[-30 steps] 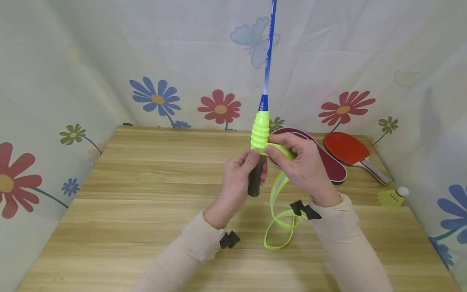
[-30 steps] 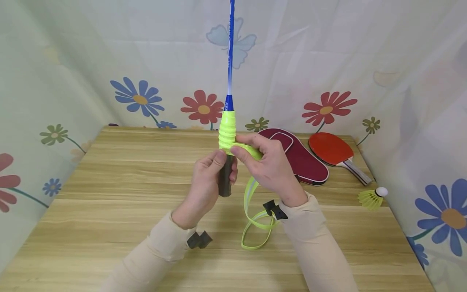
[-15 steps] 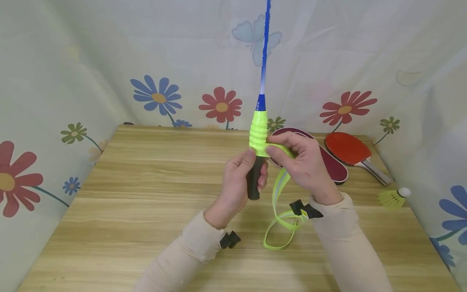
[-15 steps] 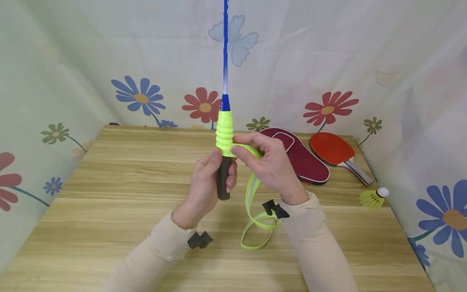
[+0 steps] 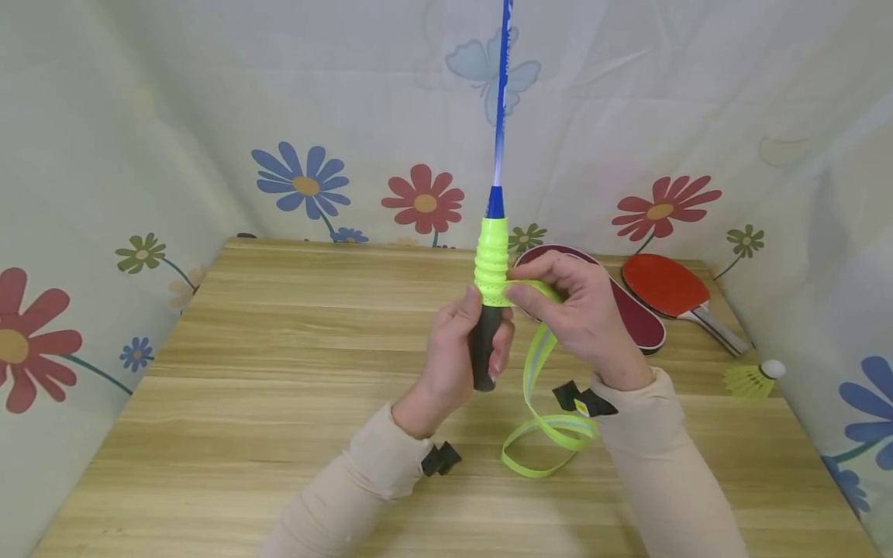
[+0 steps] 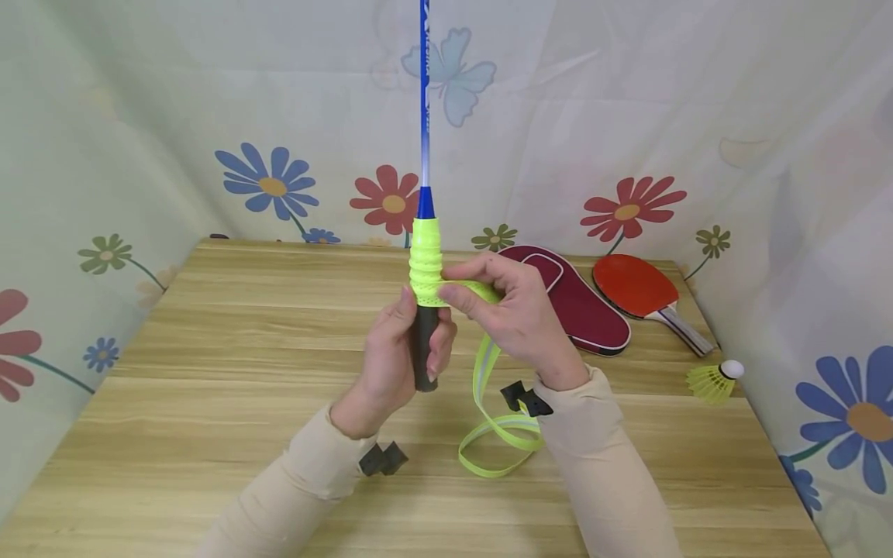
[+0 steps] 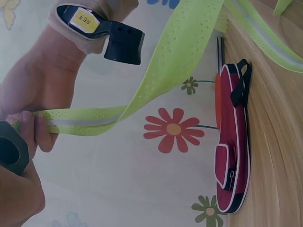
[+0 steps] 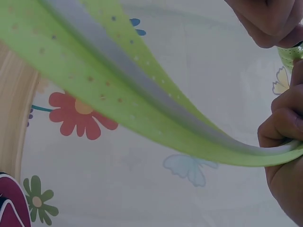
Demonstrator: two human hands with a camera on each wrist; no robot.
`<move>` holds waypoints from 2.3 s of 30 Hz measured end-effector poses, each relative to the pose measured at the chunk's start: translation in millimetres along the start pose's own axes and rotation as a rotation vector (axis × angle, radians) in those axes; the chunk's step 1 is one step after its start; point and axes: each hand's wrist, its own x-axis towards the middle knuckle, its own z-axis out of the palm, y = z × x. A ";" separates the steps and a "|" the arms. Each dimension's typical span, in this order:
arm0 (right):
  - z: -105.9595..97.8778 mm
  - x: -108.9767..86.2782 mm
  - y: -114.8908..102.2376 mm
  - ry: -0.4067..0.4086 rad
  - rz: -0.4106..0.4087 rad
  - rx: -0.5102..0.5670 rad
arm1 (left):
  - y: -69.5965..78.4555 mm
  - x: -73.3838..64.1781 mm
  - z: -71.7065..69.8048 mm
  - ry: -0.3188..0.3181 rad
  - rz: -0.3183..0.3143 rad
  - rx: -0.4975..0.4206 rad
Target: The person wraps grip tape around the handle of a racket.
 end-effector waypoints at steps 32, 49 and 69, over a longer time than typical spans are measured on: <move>-2.8 -0.6 3.6 -0.136 -0.099 0.035 | 1.9 5.8 0.5 -0.426 -0.016 -0.109; 4.3 -3.3 1.3 0.048 -0.046 -0.299 | -5.7 4.0 1.5 0.180 0.011 0.242; -5.1 -5.9 -4.3 -0.023 0.020 -0.213 | -2.5 -0.7 4.8 0.130 0.010 0.026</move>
